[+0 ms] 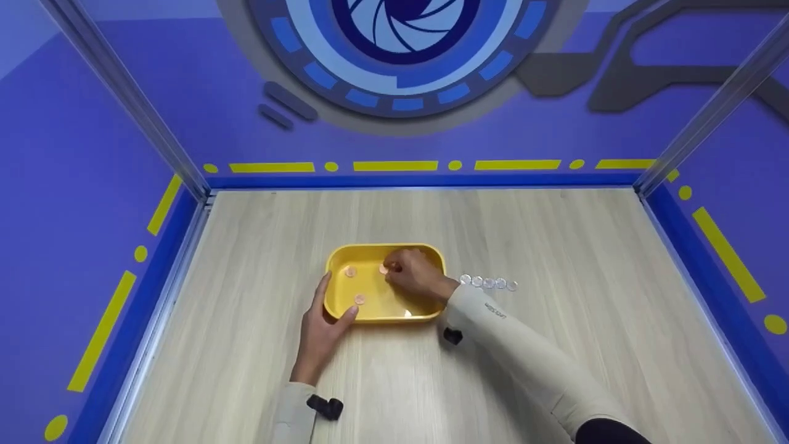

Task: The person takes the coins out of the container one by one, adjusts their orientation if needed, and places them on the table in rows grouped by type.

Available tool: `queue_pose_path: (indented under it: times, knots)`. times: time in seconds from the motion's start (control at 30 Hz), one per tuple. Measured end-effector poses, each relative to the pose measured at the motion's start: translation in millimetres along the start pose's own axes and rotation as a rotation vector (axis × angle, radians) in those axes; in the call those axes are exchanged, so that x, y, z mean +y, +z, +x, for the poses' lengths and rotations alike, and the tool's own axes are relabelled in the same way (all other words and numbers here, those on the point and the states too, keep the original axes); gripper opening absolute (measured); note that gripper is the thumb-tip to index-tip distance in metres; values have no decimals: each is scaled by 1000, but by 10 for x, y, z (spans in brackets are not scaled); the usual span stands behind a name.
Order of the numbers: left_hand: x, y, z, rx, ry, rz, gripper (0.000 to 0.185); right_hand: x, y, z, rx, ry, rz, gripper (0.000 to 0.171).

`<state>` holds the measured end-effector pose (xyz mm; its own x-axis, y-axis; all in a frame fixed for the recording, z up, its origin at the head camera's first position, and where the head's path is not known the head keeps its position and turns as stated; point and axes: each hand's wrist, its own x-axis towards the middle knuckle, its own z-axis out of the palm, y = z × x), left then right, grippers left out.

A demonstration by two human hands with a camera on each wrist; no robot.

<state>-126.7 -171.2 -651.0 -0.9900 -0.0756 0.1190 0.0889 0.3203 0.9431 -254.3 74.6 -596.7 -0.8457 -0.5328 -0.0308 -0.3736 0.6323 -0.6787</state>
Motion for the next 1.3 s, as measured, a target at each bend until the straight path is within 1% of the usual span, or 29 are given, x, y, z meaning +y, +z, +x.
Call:
queue_pose_path:
  times: [0.1, 0.27, 0.47, 0.53, 0.6, 0.8, 0.93, 1.1, 1.3]
  knots:
    - [3, 5, 7, -4, -8, -8, 94, -15, 15, -14, -12, 25, -16, 22]
    - [15, 1, 11, 0, -6, -5, 95, -55, 28, -35, -32, 30, -47, 16]
    - [13, 1, 14, 7, 5, -1, 94, -140, 5, -49, -108, 81, -89, 12]
    - [10, 1, 9, 10, 1, 0, 94, -160, 5, -67, -125, 86, -85, 12]
    - [8, 1, 3, 12, 0, 5, 94, -167, 16, -93, -124, 81, -69, 12]
    - [3, 10, 3, 17, 10, 28, 96, -152, 44, -190, -77, 33, 37, 10]
    - [-11, 12, -7, 18, 12, 31, 95, -152, 20, -256, -58, 12, 62, 8]
    - [-14, 11, -7, 14, -5, 18, 94, -165, -102, -344, 2, -15, 85, 7]
    - [-9, 6, -5, 9, 1, -4, 96, -102, -268, -489, 105, -98, 198, 6]
